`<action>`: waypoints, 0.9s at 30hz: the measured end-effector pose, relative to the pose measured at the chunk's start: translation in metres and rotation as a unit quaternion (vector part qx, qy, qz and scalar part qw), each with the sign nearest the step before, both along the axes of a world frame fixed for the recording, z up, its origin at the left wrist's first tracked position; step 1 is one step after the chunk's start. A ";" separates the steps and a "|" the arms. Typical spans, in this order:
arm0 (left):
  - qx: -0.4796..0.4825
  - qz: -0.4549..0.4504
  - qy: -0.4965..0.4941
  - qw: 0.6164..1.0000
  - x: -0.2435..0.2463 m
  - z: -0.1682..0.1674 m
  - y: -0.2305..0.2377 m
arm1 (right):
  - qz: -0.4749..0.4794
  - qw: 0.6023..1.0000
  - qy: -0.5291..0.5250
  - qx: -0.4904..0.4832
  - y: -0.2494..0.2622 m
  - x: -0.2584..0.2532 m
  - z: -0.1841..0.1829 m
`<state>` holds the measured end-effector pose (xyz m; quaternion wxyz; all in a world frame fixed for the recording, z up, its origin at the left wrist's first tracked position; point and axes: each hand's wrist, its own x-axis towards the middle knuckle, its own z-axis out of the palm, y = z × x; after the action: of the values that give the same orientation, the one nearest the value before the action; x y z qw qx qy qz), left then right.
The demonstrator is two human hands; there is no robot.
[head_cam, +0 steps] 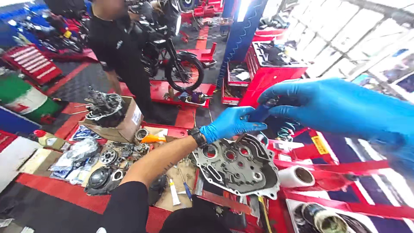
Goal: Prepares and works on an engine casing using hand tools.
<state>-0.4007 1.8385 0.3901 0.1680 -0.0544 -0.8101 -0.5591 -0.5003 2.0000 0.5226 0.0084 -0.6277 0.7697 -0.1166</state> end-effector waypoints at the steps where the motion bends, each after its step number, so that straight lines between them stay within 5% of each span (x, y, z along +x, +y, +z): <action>1: -0.001 -0.003 -0.005 1.000 0.001 0.001 0.000 | -0.011 1.000 0.009 -0.003 0.000 0.001 0.001; 6: -0.009 -0.007 -0.016 1.000 0.002 0.004 -0.002 | -0.013 0.998 0.011 0.055 -0.005 0.002 0.009; 14: 0.006 0.004 -0.056 0.998 0.011 -0.001 -0.003 | 0.013 1.000 0.001 -0.029 -0.008 -0.003 -0.018; 21: -0.050 0.177 -0.353 0.917 0.139 -0.031 -0.069 | 0.094 0.922 -0.300 -0.227 -0.015 -0.011 -0.089; 27: 0.080 0.292 -0.412 0.860 0.238 -0.063 -0.060 | 0.094 0.938 -0.127 -0.308 -0.021 -0.014 -0.094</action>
<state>-0.1631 1.7788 0.3273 -0.0212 0.4336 -0.7366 -0.5187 -0.5146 1.9787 0.4289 -0.0765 -0.6489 0.6258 -0.4259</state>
